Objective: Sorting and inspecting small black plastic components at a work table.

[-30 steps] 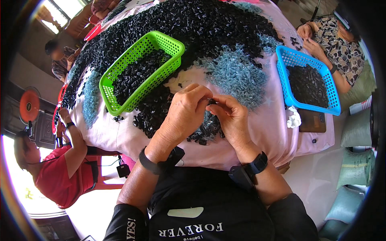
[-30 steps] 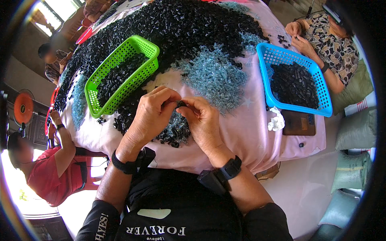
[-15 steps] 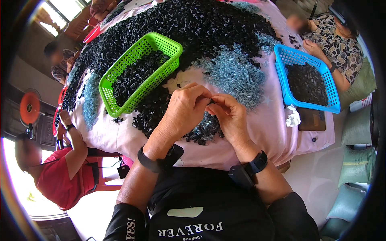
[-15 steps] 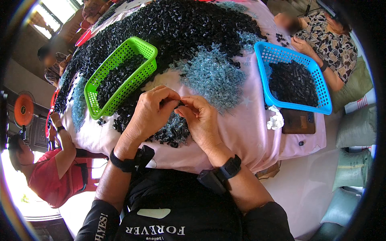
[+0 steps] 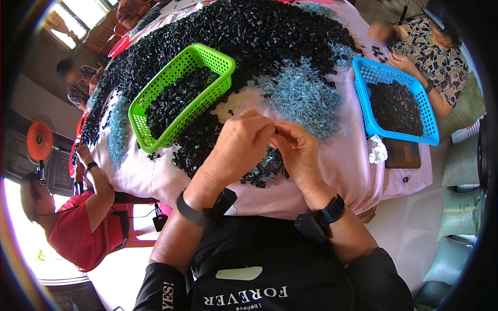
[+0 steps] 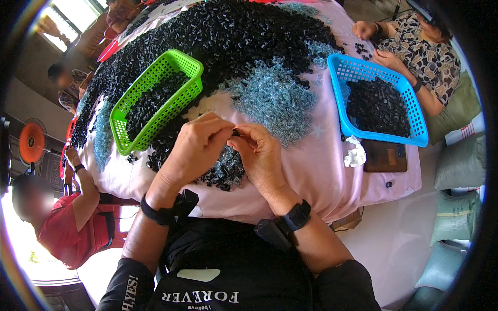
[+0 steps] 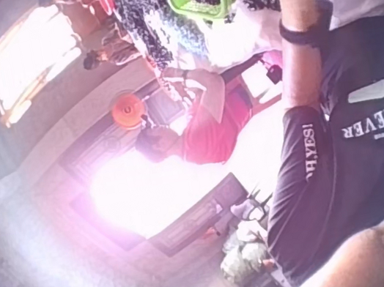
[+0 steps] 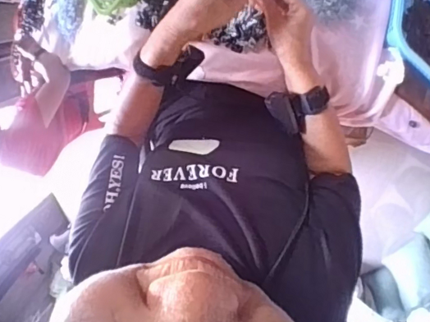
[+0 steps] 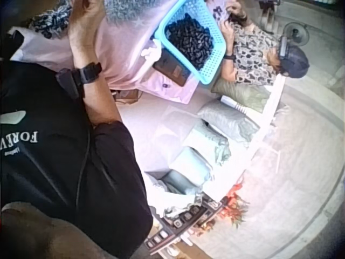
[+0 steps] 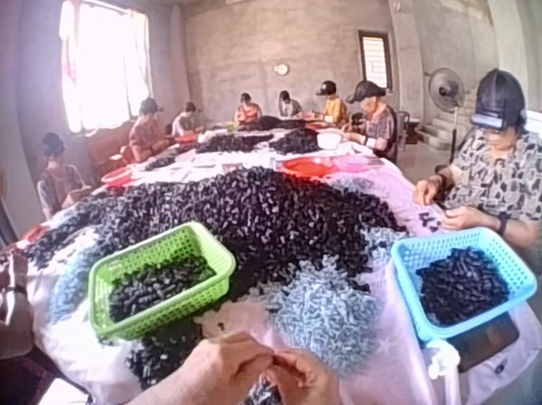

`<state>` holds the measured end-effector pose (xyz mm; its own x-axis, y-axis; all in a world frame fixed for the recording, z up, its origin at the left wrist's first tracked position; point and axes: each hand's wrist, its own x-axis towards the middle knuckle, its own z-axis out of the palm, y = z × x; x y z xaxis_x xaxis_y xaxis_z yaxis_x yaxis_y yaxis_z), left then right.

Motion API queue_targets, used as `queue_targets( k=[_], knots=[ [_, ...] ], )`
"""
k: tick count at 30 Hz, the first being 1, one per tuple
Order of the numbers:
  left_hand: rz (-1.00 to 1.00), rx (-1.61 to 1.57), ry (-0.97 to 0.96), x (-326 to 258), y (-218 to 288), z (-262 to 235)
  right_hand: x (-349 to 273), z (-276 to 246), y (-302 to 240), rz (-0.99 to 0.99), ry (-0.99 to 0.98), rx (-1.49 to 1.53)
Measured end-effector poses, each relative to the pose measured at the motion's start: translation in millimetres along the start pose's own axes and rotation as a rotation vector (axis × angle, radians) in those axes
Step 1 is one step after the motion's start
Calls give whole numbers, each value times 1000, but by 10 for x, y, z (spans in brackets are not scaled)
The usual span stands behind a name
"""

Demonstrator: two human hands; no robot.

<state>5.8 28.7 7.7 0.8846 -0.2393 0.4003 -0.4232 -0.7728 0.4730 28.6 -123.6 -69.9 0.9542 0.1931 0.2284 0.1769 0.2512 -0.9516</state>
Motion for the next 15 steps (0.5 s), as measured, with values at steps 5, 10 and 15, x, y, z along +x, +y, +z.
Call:
queue_targets(
  k=[5,10,15],
  knots=[
    [-552,-941,-108,6,-95,-101,17,-70,115,-9,-42,-104],
    [-591,-1176,-67,-41,-206,-60,25,-67,85,-15,-44,-176],
    [-548,-997,-86,-58,-181,-29,5,-34,-20,-23,-39,-115]
  ],
)
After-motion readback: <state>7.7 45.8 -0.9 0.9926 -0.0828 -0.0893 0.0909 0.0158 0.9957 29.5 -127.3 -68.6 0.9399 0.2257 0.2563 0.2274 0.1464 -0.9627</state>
